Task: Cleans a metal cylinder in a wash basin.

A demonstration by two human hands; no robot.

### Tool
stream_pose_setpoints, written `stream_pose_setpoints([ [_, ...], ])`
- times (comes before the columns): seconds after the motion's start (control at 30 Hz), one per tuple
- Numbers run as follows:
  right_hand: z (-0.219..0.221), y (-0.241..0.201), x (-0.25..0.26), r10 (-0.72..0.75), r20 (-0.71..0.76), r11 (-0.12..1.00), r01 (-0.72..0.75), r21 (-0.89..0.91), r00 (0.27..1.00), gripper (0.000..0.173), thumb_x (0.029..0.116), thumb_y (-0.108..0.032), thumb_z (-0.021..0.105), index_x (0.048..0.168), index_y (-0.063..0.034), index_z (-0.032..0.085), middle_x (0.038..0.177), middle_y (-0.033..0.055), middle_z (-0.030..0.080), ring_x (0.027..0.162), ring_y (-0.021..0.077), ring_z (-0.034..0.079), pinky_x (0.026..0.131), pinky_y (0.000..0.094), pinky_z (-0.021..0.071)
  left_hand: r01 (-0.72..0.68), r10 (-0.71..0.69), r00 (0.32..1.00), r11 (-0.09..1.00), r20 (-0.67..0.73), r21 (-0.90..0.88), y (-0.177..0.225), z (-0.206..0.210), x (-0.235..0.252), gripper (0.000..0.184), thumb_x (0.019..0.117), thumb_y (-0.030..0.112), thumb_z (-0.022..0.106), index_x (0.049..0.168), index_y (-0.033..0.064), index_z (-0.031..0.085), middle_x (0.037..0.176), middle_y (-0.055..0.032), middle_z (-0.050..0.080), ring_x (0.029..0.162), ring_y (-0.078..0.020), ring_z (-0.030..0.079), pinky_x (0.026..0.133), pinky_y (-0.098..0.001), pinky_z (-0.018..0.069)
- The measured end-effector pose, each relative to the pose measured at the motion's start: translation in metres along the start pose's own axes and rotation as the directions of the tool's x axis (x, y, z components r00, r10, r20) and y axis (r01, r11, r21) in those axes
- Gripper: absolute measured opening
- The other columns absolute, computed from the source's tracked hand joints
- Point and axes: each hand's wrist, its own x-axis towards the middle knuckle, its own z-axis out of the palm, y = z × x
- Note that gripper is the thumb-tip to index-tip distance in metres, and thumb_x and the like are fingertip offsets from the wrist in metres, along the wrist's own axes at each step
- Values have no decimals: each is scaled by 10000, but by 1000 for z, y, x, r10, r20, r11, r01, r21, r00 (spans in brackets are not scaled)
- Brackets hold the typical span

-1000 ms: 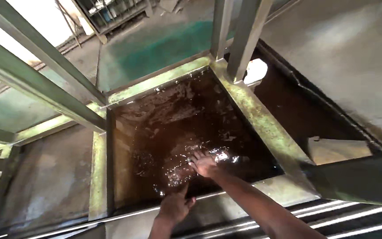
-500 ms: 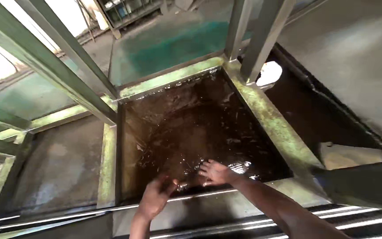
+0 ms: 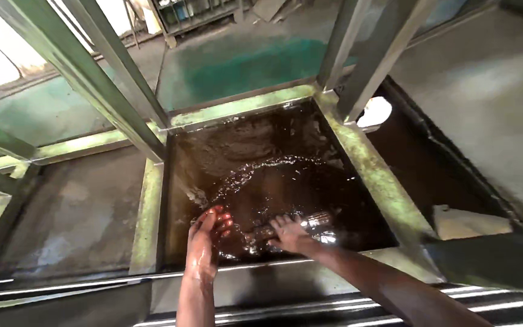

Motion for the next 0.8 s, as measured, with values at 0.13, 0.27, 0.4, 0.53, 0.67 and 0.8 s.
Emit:
stream_pose_setpoints([
  [0.13,27,-7,3,-121,-24,993,121,1,992,729,1005,-589,549,1529,-87,473,1560,244,439,1463,468,368,1161,696,271,91,-96,993,992,-63,-83,-7,-6,6,333,1116,283,370,1139,67,623,887,-52,683,758,-144,682,693,-291,578],
  [0.27,8,-4,32,-112,-11,993,112,-36,994,759,987,-650,529,1528,-119,488,1573,217,438,1464,445,377,1164,685,274,93,-120,984,976,-131,-195,-8,-10,11,377,1118,328,330,1130,64,598,885,-59,679,745,-157,684,674,-304,585],
  [0.4,3,-21,52,-99,-59,995,99,-10,993,764,999,-635,516,1527,-84,472,1562,204,458,1453,415,407,1182,658,265,103,-165,971,943,-173,-317,-9,-18,13,513,1112,442,261,1131,49,590,911,-89,700,785,-197,710,704,-348,601],
  [0.53,4,4,35,-205,-41,978,207,34,978,707,1001,-440,643,1611,-211,368,1609,152,423,1488,381,378,1215,639,226,82,-143,972,950,-185,-301,-12,-28,17,560,1112,463,227,1164,35,583,936,-99,716,807,-199,722,717,-346,604],
  [0.67,-5,84,-6,-107,-62,993,103,-61,992,626,1035,-325,609,1590,-126,399,1623,167,401,1520,354,334,1259,563,162,73,-119,979,963,-168,-260,-10,-29,19,545,1117,440,217,1169,40,583,922,-81,712,788,-180,713,702,-333,600],
  [0.8,-5,111,-21,149,-187,986,-132,103,971,630,943,-330,748,1506,-155,528,1578,192,438,1456,425,396,1174,623,327,82,-119,983,966,-141,-245,-9,-26,15,517,1120,426,235,1118,59,600,895,-64,715,777,-170,717,682,-322,604],
])
